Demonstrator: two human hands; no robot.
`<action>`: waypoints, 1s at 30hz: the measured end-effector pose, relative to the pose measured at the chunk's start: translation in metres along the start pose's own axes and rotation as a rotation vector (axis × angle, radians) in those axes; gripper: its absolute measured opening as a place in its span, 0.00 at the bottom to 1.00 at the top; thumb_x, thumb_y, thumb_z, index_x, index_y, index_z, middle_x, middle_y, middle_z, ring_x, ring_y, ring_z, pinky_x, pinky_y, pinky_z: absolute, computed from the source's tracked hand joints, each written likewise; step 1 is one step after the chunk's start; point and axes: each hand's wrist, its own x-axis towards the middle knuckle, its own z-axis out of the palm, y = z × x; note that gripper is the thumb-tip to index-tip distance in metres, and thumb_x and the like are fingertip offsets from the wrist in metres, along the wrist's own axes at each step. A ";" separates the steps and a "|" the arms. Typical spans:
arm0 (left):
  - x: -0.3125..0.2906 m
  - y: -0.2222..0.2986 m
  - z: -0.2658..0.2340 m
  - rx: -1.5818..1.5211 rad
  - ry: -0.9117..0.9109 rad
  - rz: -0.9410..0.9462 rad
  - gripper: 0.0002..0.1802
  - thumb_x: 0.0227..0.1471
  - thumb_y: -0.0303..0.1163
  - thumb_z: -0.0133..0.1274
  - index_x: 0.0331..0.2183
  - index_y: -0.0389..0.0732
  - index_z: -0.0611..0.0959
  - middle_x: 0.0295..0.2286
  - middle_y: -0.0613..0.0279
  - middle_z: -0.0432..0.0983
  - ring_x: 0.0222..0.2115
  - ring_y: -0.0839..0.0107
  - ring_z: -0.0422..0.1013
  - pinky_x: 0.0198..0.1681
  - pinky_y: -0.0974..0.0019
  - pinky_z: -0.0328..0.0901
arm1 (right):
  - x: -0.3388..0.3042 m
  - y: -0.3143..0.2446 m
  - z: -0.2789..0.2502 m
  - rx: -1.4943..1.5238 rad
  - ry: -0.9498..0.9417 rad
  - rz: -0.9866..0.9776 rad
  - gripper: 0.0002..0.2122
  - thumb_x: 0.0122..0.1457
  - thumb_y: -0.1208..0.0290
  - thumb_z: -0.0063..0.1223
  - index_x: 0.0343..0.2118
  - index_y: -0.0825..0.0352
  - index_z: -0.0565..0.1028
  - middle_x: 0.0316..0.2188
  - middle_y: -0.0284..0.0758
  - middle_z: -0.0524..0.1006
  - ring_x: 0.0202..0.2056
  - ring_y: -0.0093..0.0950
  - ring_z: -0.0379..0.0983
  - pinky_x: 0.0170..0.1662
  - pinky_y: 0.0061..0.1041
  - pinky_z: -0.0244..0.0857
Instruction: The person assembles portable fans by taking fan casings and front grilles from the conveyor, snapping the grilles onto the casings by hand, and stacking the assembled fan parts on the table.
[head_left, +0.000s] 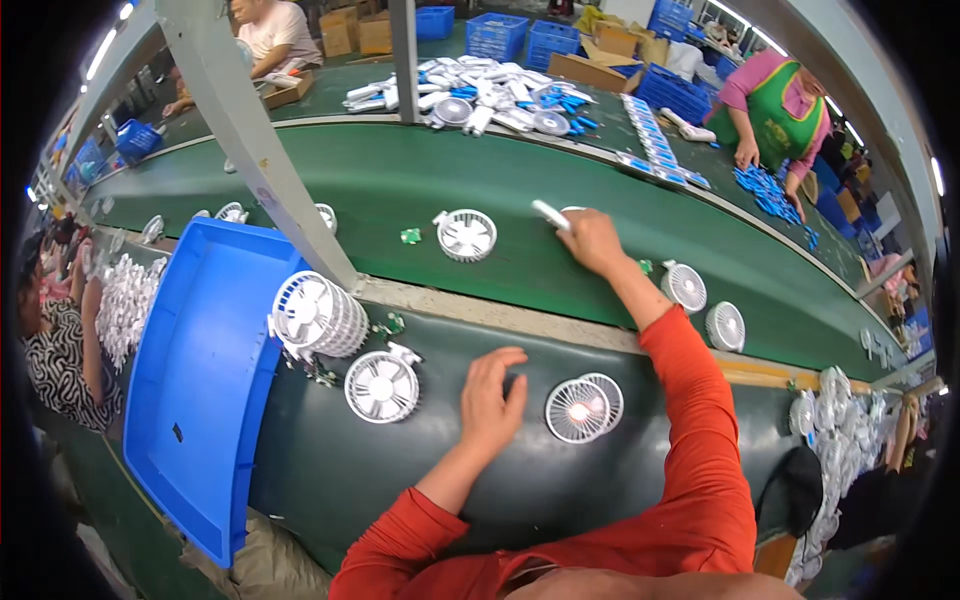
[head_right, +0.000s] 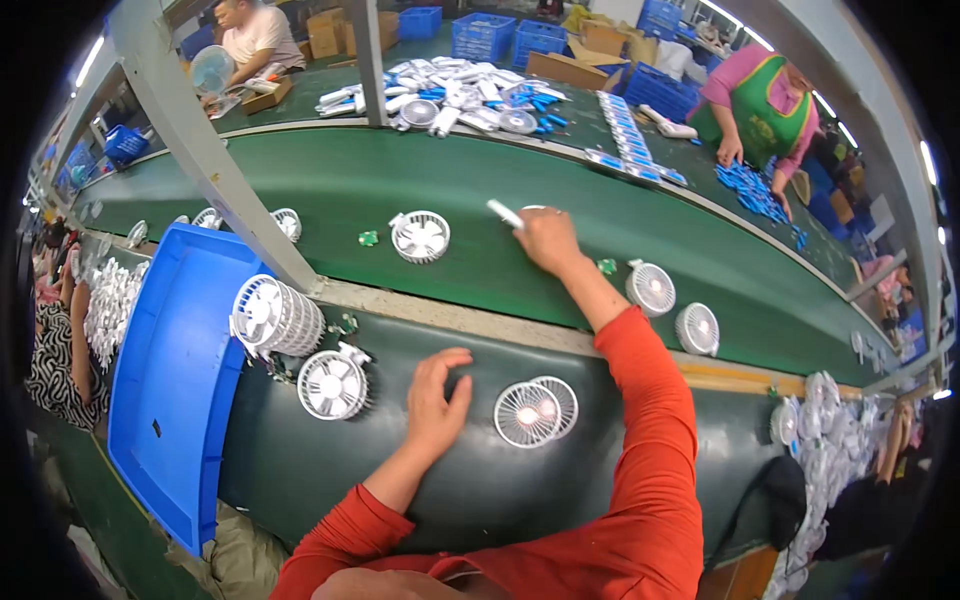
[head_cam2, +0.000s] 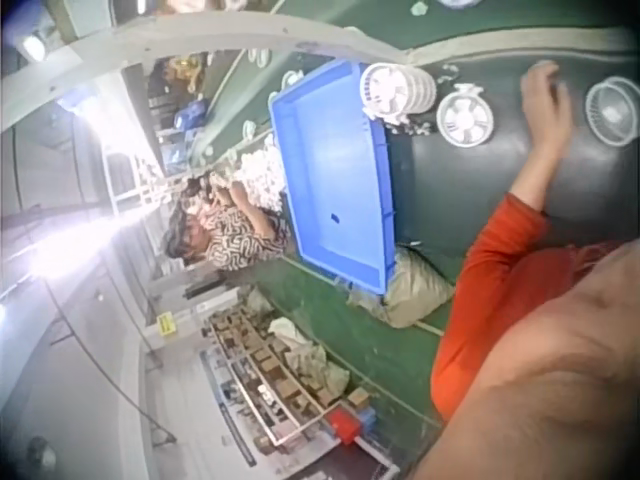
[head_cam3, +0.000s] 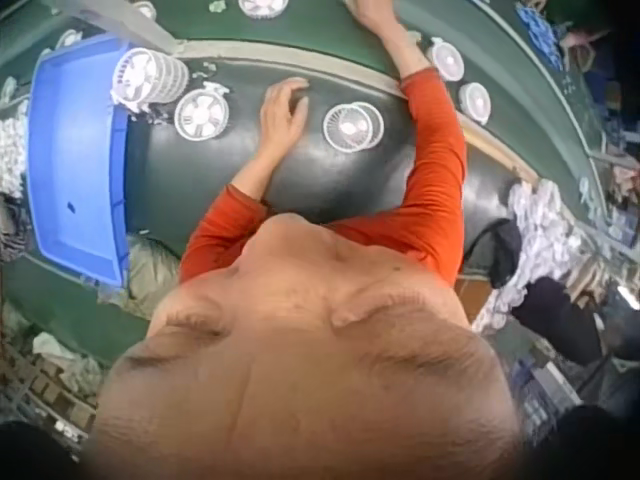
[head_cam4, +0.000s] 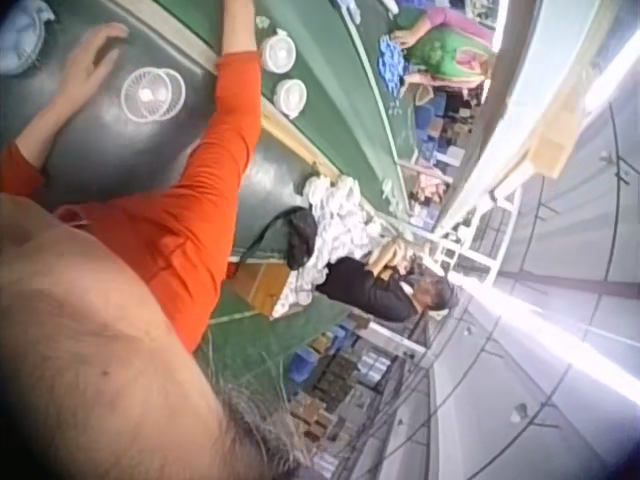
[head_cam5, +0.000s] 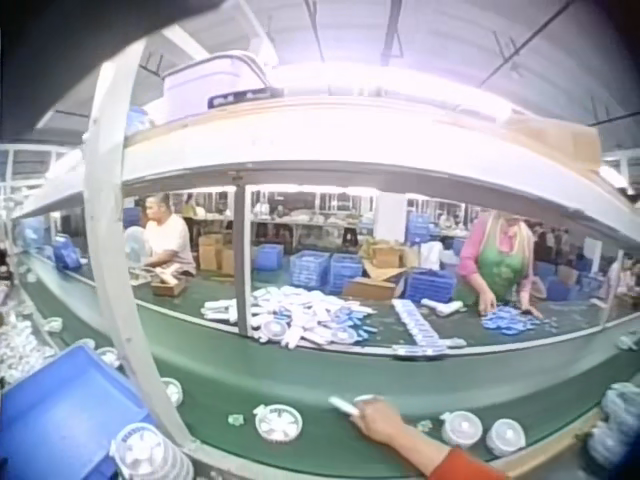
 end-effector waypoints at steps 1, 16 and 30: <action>0.000 -0.003 -0.002 0.017 0.016 0.007 0.13 0.47 0.26 0.51 0.39 0.40 0.76 0.41 0.55 0.73 0.43 0.54 0.68 0.48 0.58 0.61 | -0.015 -0.019 -0.015 0.053 -0.035 -0.005 0.12 0.50 0.66 0.57 0.36 0.64 0.76 0.31 0.41 0.78 0.36 0.41 0.74 0.38 0.40 0.66; 0.112 -0.074 0.027 0.319 0.299 -0.166 0.37 0.53 0.43 0.50 0.55 0.27 0.60 0.55 0.38 0.55 0.55 0.43 0.54 0.58 0.50 0.50 | -0.177 -0.041 -0.119 1.500 0.041 0.594 0.13 0.58 0.71 0.53 0.44 0.71 0.72 0.38 0.32 0.77 0.38 0.20 0.73 0.44 0.23 0.68; 0.151 -0.100 0.032 0.161 0.101 -0.081 0.11 0.52 0.35 0.49 0.35 0.38 0.73 0.29 0.47 0.76 0.33 0.51 0.74 0.37 0.55 0.67 | -0.194 -0.062 -0.130 1.168 0.078 0.422 0.12 0.54 0.72 0.57 0.40 0.71 0.76 0.34 0.33 0.79 0.33 0.20 0.74 0.35 0.21 0.71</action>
